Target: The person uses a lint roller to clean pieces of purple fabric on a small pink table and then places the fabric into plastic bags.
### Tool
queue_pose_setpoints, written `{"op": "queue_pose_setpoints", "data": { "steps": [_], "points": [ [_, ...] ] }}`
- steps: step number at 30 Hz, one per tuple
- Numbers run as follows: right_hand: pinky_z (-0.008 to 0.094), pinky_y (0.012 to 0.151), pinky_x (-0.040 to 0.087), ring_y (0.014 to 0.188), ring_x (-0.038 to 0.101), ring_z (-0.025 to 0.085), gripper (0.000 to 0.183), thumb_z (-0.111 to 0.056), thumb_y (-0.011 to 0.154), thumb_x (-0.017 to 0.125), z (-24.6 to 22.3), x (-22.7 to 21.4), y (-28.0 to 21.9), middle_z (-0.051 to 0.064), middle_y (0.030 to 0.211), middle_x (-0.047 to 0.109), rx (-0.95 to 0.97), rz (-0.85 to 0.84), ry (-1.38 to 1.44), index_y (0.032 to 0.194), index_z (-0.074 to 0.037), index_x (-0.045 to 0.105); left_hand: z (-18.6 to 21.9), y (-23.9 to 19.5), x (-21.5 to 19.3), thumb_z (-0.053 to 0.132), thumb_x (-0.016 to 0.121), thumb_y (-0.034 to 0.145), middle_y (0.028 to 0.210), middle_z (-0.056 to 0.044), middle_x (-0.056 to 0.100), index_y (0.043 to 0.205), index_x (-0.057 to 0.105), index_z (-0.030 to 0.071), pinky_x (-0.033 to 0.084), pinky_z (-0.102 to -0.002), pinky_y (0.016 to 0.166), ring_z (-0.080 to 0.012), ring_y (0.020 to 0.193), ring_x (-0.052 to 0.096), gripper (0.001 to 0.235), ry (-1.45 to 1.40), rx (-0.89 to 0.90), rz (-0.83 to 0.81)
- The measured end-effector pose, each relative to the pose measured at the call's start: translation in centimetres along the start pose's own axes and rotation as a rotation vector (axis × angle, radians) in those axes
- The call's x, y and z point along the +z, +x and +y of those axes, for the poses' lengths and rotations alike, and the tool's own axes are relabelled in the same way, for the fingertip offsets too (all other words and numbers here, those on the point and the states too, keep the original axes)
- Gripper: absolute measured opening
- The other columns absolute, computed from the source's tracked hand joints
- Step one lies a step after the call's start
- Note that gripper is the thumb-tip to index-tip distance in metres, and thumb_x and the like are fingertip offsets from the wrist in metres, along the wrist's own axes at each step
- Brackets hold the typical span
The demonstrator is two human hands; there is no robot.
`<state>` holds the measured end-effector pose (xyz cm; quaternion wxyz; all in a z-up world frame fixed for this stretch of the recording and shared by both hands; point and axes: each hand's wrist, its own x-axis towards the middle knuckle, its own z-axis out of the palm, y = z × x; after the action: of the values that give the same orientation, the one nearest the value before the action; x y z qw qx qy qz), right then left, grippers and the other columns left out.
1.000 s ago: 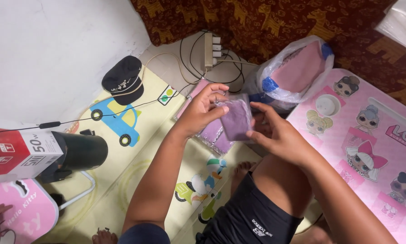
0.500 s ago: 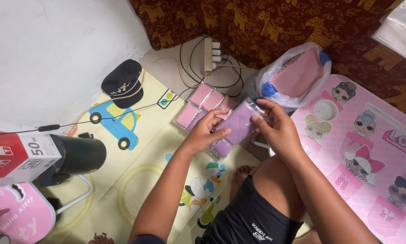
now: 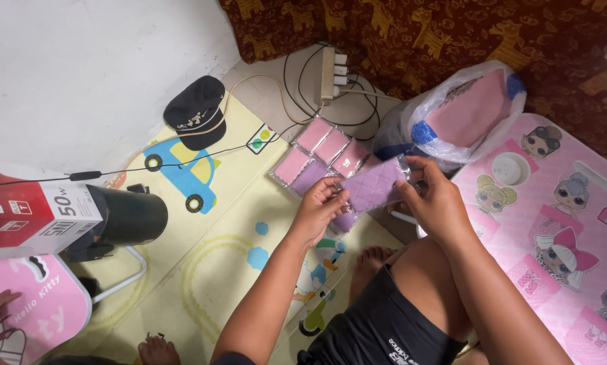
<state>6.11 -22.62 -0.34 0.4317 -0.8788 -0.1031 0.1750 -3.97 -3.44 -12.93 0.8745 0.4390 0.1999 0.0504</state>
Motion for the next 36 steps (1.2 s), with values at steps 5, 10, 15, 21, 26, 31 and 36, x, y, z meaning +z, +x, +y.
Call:
{"op": "queue_pose_setpoints", "data": {
  "steps": [5,10,15,21,26,31,36],
  "points": [
    [0.045,0.079,0.059,0.077,0.076,0.031,0.049,-0.018,0.092,0.072,0.9,0.3,0.9,0.018,0.107,0.072,-0.006,-0.004,-0.061,0.139,-0.012,0.06,0.3,0.5,-0.3,0.013,0.076,0.094,0.094,-0.002,0.066,0.122,0.062,0.006,0.065,-0.023,0.07,-0.0084,0.076,0.069,0.032,0.043,0.037,0.019],
    [0.052,0.087,0.058,0.105,0.071,0.039,0.053,-0.018,0.091,0.072,0.5,0.1,1.1,0.021,0.113,0.07,-0.072,-0.007,-0.103,0.14,-0.007,0.057,0.8,0.4,-0.4,0.012,0.074,0.095,0.093,-0.003,0.066,0.124,0.062,0.005,0.062,-0.02,0.065,-0.0061,0.074,0.067,0.033,0.067,0.102,0.005],
    [0.055,0.094,0.056,0.118,0.064,0.044,0.065,-0.009,0.083,0.074,0.4,0.2,1.1,0.026,0.121,0.067,-0.124,-0.085,-0.071,0.144,-0.001,0.053,1.7,-0.9,0.5,0.008,0.077,0.092,0.093,-0.005,0.072,0.122,0.067,0.005,0.059,-0.019,0.065,-0.0055,0.078,0.067,0.031,0.17,0.122,-0.108],
    [0.054,0.096,0.055,0.117,0.067,0.041,0.046,-0.018,0.082,0.076,-1.3,0.2,0.2,0.018,0.119,0.074,-0.203,-0.212,-0.209,0.126,-0.007,0.071,0.5,-1.9,0.2,0.011,0.073,0.095,0.097,-0.001,0.072,0.124,0.068,0.007,0.053,-0.016,0.064,-0.0024,0.076,0.063,0.03,0.255,0.165,-0.162],
    [0.056,0.096,0.054,0.113,0.068,0.042,0.058,-0.018,0.078,0.08,-0.1,1.2,0.5,0.019,0.115,0.074,-0.264,-0.273,-0.243,0.134,-0.008,0.067,2.0,-1.8,2.7,0.016,0.078,0.091,0.094,-0.006,0.075,0.127,0.068,0.01,0.053,-0.021,0.06,-0.0081,0.07,0.065,0.037,0.497,0.324,-0.149],
    [0.055,0.092,0.056,0.105,0.073,0.038,0.056,-0.014,0.08,0.077,0.7,1.6,0.9,0.019,0.103,0.077,-0.275,-0.318,-0.322,0.135,-0.011,0.064,0.9,-1.2,3.2,0.025,0.081,0.089,0.091,-0.002,0.078,0.13,0.064,0.013,0.056,-0.023,0.061,-0.0114,0.068,0.07,0.045,0.738,0.524,-0.057],
    [0.051,0.093,0.055,0.103,0.072,0.036,0.065,-0.018,0.08,0.077,0.4,1.0,1.3,0.016,0.108,0.076,-0.107,-0.231,-0.229,0.142,-0.024,0.06,-2.5,-1.4,2.2,0.045,0.082,0.087,0.106,-0.001,0.067,0.139,0.052,0.009,0.054,-0.03,0.083,-0.012,0.097,0.059,0.071,0.225,0.238,-0.038]
  ]
}}
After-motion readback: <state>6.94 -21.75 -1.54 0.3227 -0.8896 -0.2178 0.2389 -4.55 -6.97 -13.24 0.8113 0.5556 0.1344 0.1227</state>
